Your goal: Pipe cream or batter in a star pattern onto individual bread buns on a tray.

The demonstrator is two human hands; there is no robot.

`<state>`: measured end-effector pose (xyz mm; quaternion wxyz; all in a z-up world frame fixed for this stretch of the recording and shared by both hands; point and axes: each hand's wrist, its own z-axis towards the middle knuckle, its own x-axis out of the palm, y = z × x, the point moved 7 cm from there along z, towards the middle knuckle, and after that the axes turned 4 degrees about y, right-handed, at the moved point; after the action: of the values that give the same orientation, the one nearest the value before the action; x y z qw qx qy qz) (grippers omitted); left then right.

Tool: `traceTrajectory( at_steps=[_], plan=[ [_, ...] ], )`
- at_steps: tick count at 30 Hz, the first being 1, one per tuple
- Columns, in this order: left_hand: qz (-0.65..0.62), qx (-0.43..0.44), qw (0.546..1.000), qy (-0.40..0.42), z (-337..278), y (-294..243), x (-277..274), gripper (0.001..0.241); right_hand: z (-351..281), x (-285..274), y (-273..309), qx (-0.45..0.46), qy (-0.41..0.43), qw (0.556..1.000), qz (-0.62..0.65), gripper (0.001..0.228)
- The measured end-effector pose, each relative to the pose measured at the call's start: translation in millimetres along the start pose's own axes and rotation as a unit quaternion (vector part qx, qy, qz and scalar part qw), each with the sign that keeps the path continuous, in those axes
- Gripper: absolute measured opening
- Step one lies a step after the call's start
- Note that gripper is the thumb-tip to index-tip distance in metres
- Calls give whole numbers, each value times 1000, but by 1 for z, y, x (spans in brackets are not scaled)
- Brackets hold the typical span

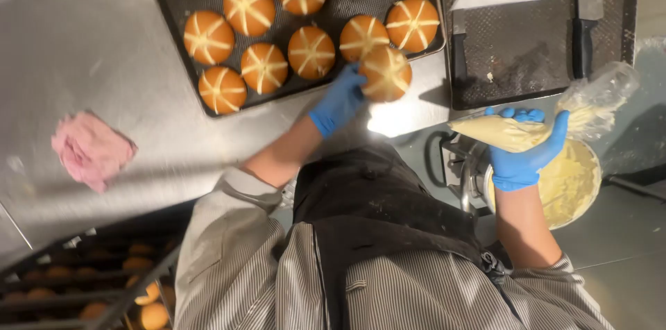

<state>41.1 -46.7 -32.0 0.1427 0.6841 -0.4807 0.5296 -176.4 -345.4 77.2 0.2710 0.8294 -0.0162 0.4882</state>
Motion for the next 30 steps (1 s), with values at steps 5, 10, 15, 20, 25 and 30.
traceTrajectory(
  at_steps=[5, 10, 15, 20, 25, 30],
  plan=[
    [179, -8, 981, 70, 107, -141, 7, 38, -28, 19, 6, -67, -29, 997, -30, 57],
    [568, -50, 822, 8, 161, -218, 32, 27, -49, 23, -7, -111, -122, 986, 31, 52],
    [884, 209, 233, 346, 250, -212, -7, 41, -62, 20, -20, -104, -164, 981, 22, 52],
    [904, 165, 390, 55, 219, -205, 98, 25, -68, -4, -30, -99, -192, 975, 44, 50],
    [919, -33, 391, 30, 232, -146, 113, 41, -66, -4, -31, -97, -203, 971, 74, 47],
    [943, 233, 237, 12, 254, -122, 123, 27, -69, -7, -20, -91, -234, 967, 47, 46]
  ],
)
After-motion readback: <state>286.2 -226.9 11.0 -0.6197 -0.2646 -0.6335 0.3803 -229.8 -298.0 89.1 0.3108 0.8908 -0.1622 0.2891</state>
